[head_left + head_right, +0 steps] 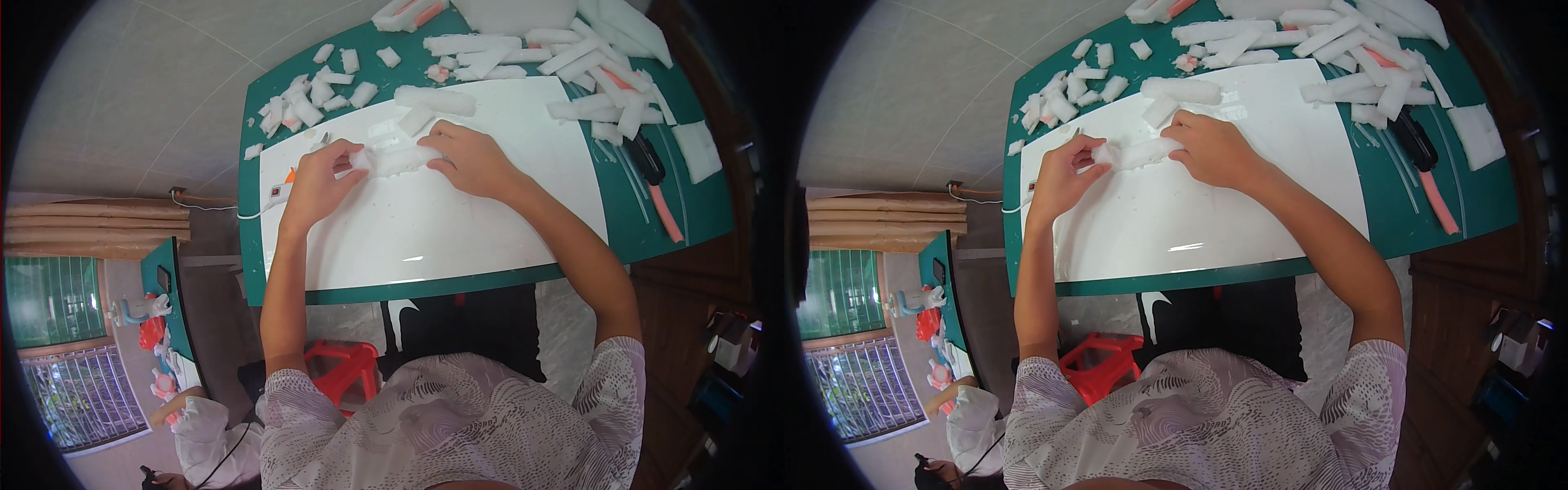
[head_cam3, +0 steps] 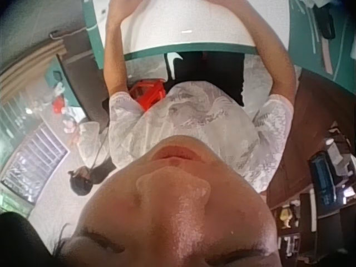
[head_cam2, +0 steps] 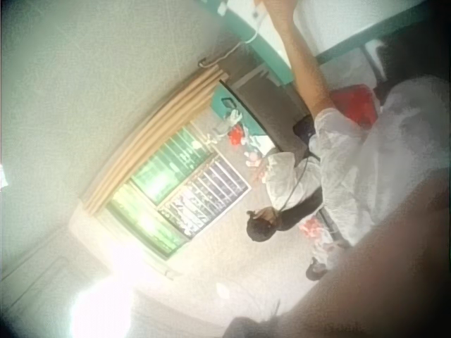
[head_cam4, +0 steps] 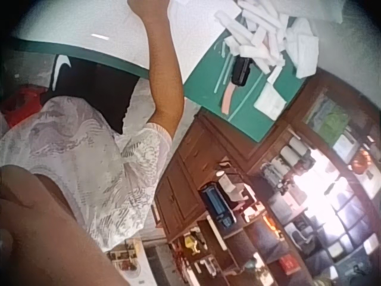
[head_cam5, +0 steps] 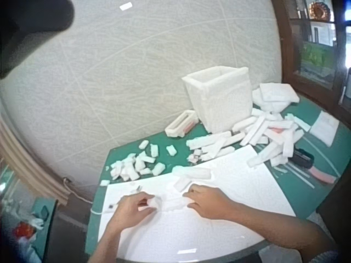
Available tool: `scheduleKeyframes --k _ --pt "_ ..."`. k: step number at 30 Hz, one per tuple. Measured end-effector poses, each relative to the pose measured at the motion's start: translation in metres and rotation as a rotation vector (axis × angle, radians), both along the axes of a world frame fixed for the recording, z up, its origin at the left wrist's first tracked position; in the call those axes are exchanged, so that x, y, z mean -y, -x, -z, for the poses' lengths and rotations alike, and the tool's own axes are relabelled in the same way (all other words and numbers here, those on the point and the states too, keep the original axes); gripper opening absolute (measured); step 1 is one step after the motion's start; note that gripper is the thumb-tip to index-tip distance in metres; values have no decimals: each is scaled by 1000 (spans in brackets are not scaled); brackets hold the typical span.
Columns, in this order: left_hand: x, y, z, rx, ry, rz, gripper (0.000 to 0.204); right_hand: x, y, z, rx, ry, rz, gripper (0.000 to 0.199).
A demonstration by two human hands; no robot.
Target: The person fits foam pieces together by hand and attaches them using a hot glue gun to build a foam structure.
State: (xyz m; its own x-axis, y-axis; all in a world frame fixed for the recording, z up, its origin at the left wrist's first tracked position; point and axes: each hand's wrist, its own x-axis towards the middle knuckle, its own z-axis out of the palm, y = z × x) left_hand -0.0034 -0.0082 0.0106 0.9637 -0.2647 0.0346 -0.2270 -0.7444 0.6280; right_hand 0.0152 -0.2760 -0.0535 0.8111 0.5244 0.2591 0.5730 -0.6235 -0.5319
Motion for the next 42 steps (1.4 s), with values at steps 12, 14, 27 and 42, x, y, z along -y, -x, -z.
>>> scheduleKeyframes --k 12,14,27,42 --pt "3 -3 -1 4 -54 -3 35 1 0 -1 20 -27 -3 31" --pt "3 -2 0 8 -50 -2 36 0 0 1 21 -34 -6 31" --pt "3 -2 2 21 -80 4 37 0 1 2 -16 -65 -1 30" --pt "4 -4 8 53 -108 -8 38 1 -1 2 -14 -49 -2 31"
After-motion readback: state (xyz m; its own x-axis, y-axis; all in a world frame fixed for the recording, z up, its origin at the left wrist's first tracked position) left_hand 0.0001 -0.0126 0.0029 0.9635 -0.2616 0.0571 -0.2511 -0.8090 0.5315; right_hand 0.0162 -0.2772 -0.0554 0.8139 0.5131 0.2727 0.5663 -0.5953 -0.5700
